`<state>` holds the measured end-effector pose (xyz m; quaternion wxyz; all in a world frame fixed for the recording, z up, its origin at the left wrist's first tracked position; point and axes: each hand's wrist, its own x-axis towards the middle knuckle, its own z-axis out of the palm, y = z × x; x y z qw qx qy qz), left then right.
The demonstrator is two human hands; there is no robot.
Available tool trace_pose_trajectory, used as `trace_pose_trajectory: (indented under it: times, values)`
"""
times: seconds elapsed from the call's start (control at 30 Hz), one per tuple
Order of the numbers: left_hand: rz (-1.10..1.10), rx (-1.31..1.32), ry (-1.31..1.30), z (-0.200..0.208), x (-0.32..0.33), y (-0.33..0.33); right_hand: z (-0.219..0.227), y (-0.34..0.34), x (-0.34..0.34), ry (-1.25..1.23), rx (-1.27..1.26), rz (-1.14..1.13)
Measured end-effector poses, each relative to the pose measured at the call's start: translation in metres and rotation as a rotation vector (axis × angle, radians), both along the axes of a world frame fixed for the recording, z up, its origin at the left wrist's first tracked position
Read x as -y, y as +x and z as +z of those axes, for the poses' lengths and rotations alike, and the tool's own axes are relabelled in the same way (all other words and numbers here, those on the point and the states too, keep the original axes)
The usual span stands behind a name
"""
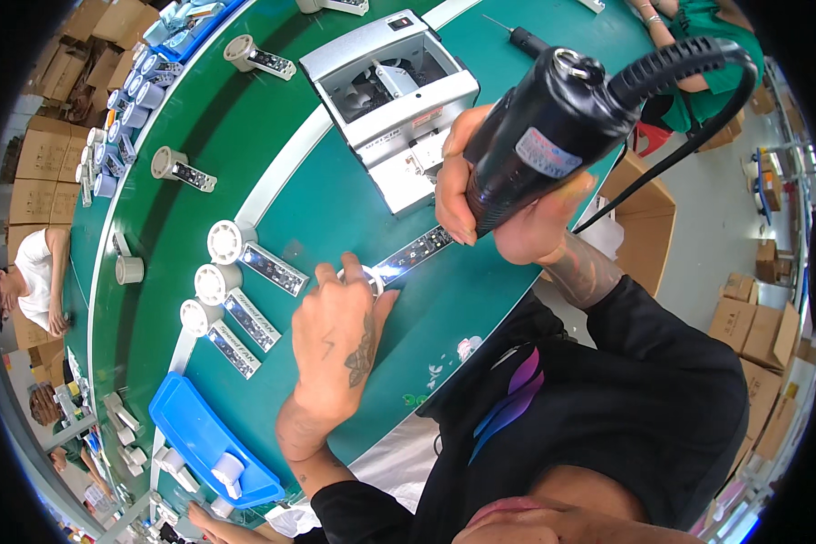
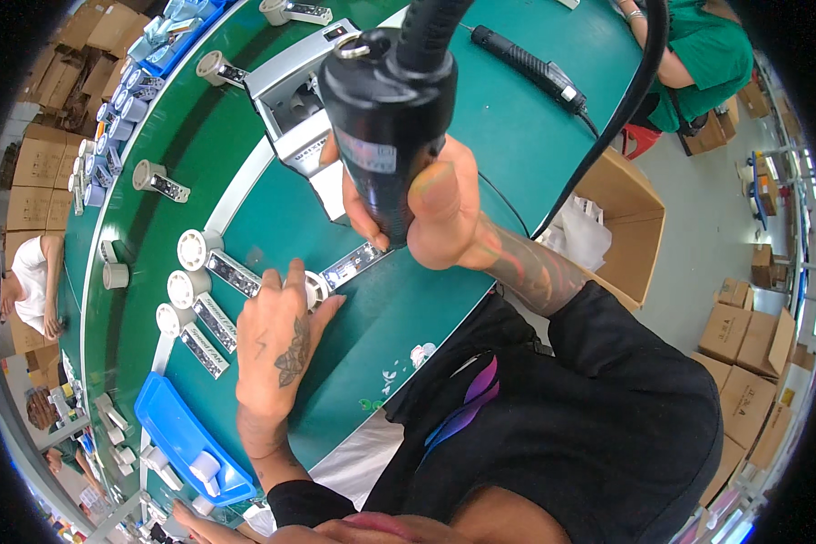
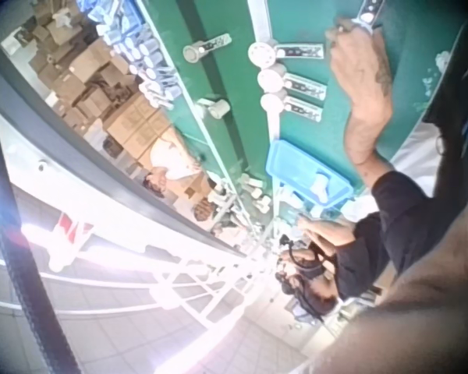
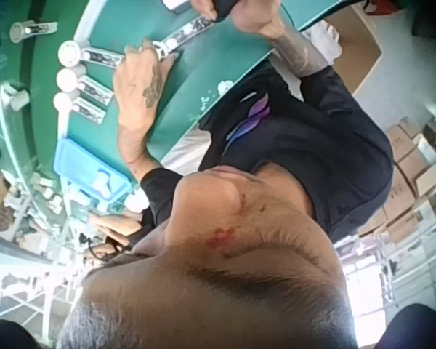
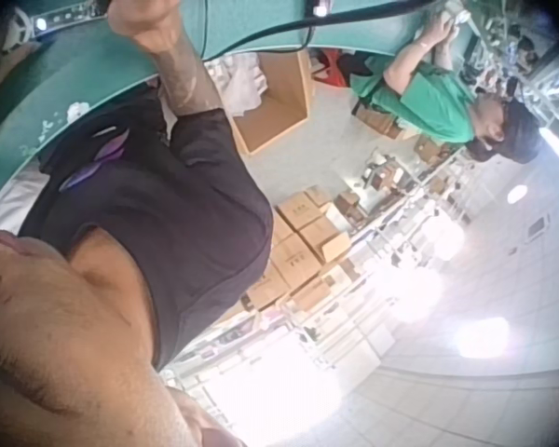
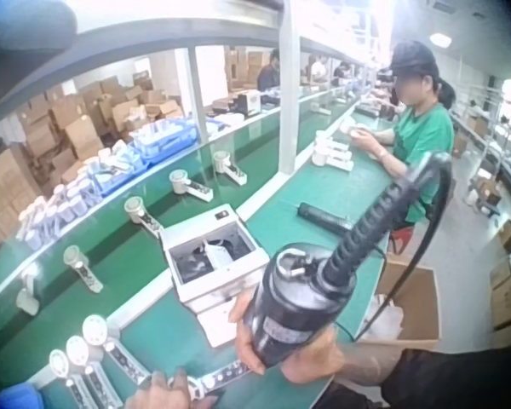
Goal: Fasten small electronic components onto a metal strip using an electric screwdriver on an assembly line.
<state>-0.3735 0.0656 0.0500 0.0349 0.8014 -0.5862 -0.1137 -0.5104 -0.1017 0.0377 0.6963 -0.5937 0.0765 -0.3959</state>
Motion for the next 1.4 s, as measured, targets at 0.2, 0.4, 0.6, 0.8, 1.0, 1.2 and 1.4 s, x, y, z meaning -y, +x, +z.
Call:
trace_pose_trajectory:
  times: [0.2,0.4,0.6,0.8,1.0,1.2,1.4]
  values:
    - [0.014,-0.013,0.061,0.002,0.004,0.001,-0.01,-0.002,-0.007,0.087,0.067,0.082]
    - [-0.014,-0.005,0.005,0.0,0.002,0.004,-0.016,-0.001,-0.012,0.145,0.115,0.06]
    - [-0.012,-0.03,0.014,0.001,0.002,0.004,-0.002,-0.013,0.007,0.1,0.197,0.159]
    - [0.009,0.005,0.044,0.001,0.003,-0.001,0.042,0.013,0.018,-0.156,0.086,-0.187]
    - [0.013,0.012,0.03,-0.001,0.001,-0.001,0.037,0.034,0.021,-0.264,-0.077,-0.23]
    - [0.018,-0.011,0.041,0.0,0.001,0.001,0.035,0.015,0.015,-0.158,-0.05,-0.132]
    - [0.006,-0.009,0.025,0.001,0.001,0.0,0.045,0.016,0.026,-0.215,-0.047,-0.151]
